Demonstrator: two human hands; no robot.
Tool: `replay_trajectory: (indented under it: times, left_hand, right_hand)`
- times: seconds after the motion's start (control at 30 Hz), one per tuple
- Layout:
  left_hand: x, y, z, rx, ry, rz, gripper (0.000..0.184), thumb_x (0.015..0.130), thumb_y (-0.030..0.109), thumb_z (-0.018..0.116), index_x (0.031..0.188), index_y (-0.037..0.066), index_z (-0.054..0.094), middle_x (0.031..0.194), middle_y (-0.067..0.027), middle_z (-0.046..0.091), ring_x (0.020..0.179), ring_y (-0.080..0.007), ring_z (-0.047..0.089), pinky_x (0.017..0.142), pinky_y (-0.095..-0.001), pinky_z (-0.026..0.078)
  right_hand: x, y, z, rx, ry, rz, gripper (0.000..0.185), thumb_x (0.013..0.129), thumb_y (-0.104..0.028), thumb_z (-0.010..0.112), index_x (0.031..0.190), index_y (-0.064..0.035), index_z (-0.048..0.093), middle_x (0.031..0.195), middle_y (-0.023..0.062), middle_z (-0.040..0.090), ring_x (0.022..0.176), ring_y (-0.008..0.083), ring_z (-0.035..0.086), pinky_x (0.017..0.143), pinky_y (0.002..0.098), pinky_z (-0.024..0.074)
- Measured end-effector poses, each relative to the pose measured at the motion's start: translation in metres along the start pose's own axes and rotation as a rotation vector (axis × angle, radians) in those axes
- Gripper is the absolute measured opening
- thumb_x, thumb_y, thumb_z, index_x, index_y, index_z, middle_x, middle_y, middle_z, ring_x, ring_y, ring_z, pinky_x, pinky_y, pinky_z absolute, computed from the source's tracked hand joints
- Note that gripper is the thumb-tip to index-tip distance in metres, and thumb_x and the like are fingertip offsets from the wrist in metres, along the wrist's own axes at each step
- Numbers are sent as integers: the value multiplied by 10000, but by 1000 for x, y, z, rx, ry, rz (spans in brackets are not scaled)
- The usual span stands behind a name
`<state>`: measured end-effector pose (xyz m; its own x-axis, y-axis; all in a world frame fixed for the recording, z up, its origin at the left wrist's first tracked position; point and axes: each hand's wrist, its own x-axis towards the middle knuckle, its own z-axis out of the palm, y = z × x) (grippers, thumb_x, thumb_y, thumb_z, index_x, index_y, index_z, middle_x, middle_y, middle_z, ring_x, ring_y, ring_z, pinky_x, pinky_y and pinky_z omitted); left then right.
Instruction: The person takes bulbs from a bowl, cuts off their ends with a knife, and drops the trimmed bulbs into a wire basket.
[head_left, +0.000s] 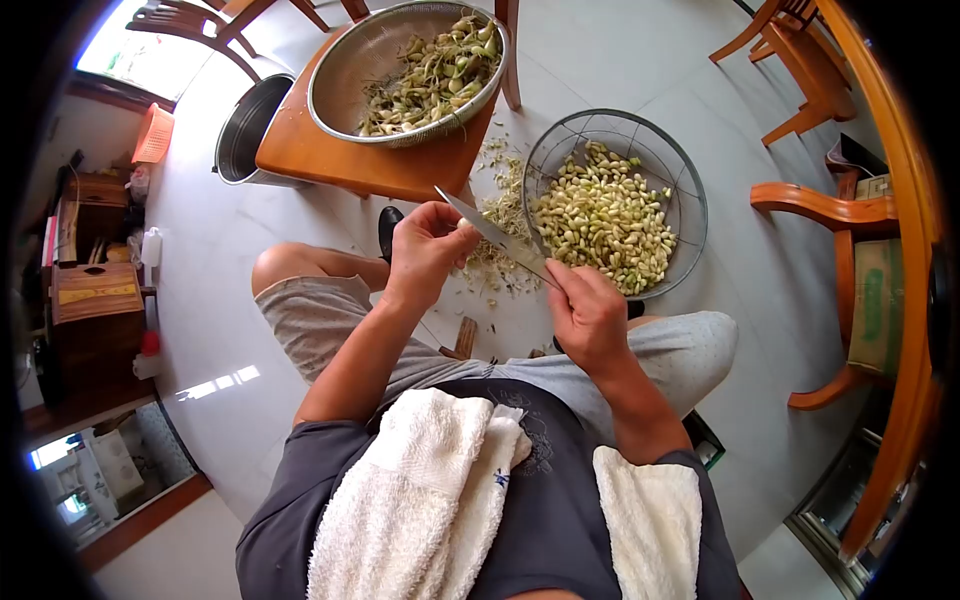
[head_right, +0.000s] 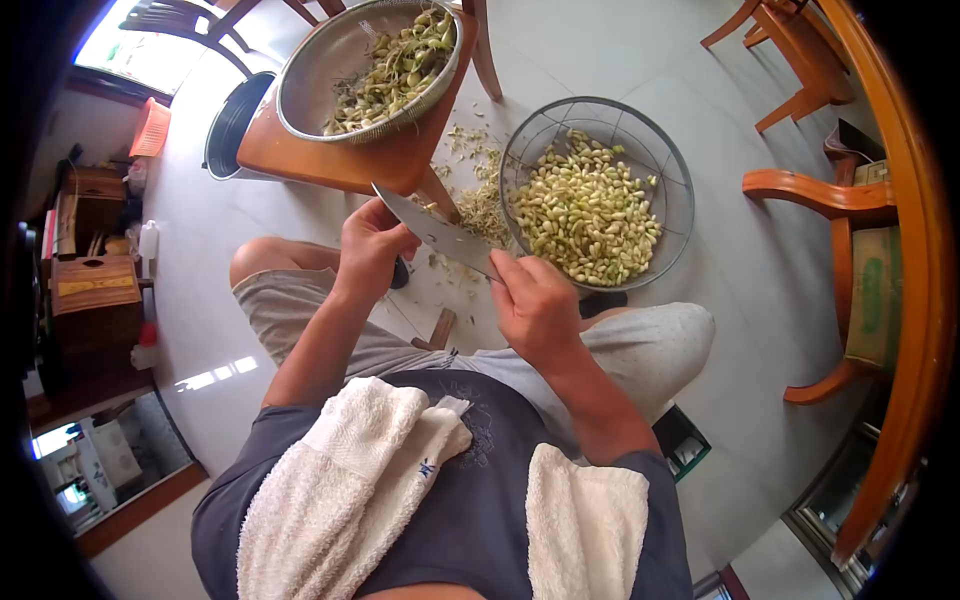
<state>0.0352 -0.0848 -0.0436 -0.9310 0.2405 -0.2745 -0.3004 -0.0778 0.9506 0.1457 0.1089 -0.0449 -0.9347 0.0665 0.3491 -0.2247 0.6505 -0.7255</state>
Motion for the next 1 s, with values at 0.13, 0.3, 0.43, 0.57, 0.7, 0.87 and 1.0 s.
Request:
replay_trajectory:
  times: [0.13,0.3,0.43,0.57,0.7,0.87,1.0]
  left_hand:
    - [-8,-7,4,-6,-7,-4,125,811,62,690,846,1,586,679,-35,608,524,-72,517,468,-205,404]
    - [-12,-4,7,25,21,-14,103,793,44,674,851,4,599,670,-23,600,520,-64,507,466,-207,399]
    - [-14,-6,5,41,55,-44,113,781,38,679,860,1,608,671,-11,598,524,-55,505,470,-203,395]
    - [-19,-4,3,117,62,-37,124,785,34,684,879,-12,618,697,-2,605,559,-45,514,480,-194,400]
    - [-24,-10,1,178,101,50,134,791,20,685,901,-15,618,711,-10,613,584,-51,532,494,-188,413]
    - [-29,-16,-12,24,94,179,156,816,24,676,946,-20,601,772,-54,625,607,-90,580,519,-203,470]
    - [-26,-17,-23,-148,-29,84,200,823,-8,649,1015,-31,598,845,-81,627,764,-162,646,588,-247,526]
  right_hand:
    - [-1,-1,5,-41,-24,-16,282,762,-26,633,1044,-19,633,767,109,578,669,280,578,599,363,465]
    - [-2,-1,7,-113,-31,-49,295,740,-55,636,1034,-28,626,773,96,568,704,279,579,623,377,476]
    - [-2,-2,8,-136,-23,-87,280,740,-57,641,1018,-26,628,762,94,562,698,276,576,615,375,475]
    - [-4,-3,9,-145,-54,-88,278,741,-54,645,1018,-25,628,743,88,554,688,271,574,608,373,475]
    - [-11,2,17,-162,-120,34,187,786,-91,614,965,-45,639,741,121,568,686,313,581,607,398,470]
    - [-24,33,20,-227,-340,295,143,833,-166,559,809,-45,632,739,188,601,693,382,592,623,457,471]
    - [-17,25,15,-74,-298,359,169,844,-173,564,784,-29,627,747,192,609,703,379,593,631,446,469]
